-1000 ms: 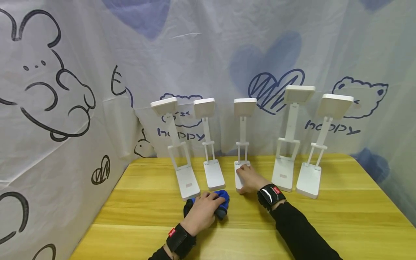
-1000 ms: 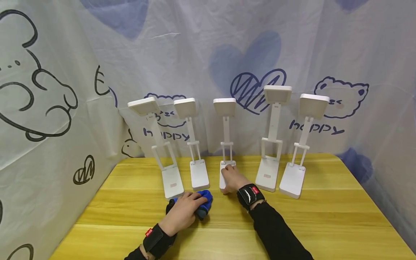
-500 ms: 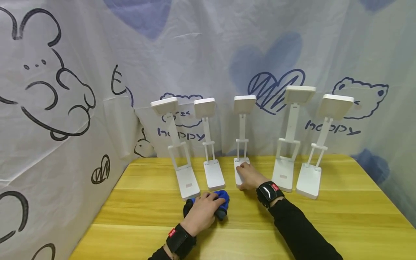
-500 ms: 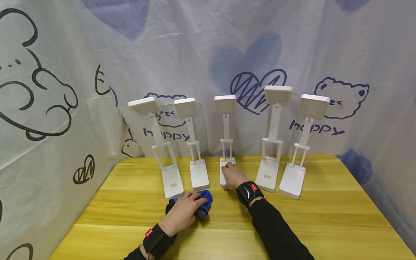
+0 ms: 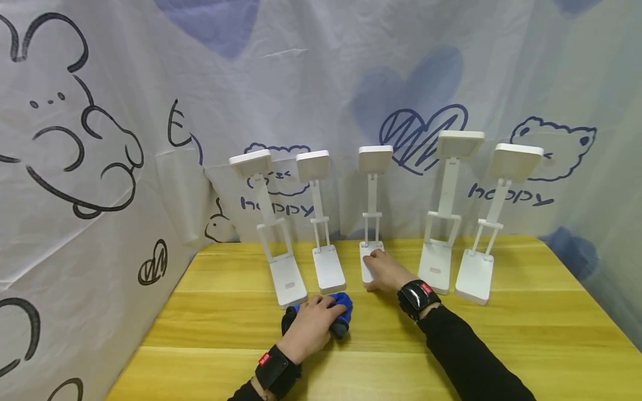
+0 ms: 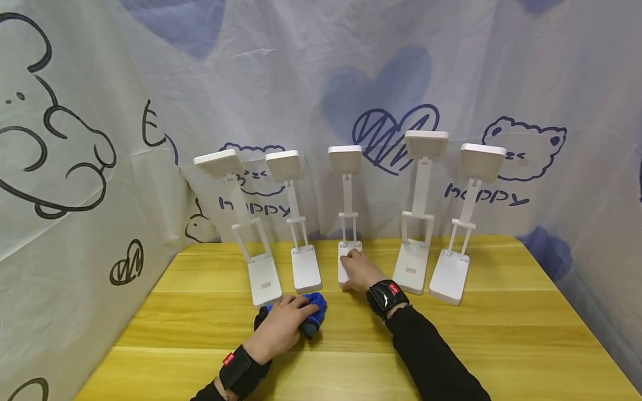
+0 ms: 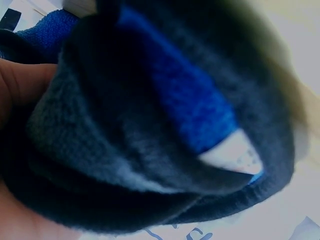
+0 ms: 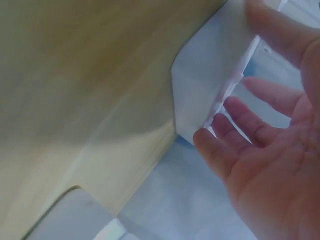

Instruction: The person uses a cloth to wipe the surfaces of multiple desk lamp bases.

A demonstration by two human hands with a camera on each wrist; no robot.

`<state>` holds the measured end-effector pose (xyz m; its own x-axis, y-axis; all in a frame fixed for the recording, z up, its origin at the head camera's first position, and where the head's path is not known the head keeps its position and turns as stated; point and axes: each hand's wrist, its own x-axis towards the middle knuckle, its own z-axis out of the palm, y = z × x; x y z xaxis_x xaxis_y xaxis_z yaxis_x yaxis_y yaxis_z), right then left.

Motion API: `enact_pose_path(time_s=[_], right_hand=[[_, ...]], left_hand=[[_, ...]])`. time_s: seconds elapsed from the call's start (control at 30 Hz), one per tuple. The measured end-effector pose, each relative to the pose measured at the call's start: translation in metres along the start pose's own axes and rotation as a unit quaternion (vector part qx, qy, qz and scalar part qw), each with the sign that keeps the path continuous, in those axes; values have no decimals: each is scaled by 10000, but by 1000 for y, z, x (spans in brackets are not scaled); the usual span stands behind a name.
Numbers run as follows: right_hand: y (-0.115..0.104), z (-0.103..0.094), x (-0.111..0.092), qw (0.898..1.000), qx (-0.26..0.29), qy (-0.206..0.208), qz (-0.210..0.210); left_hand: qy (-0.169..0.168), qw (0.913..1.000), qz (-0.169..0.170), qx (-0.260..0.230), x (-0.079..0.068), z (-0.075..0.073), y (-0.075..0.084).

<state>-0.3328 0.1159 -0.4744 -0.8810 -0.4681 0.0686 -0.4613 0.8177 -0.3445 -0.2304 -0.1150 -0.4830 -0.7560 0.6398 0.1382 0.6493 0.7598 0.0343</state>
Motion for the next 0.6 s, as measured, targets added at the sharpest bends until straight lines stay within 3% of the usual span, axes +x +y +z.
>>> enact_pose_path(time_s=[0.17,0.6], right_hand=[[12,-6,-5,9982,376,420,-182],[36,-34,-39,9827,1007,1544,179]], left_hand=[[-12,10000,-3,12,0,0,0],[78,10000,4,2,-1,0,0]])
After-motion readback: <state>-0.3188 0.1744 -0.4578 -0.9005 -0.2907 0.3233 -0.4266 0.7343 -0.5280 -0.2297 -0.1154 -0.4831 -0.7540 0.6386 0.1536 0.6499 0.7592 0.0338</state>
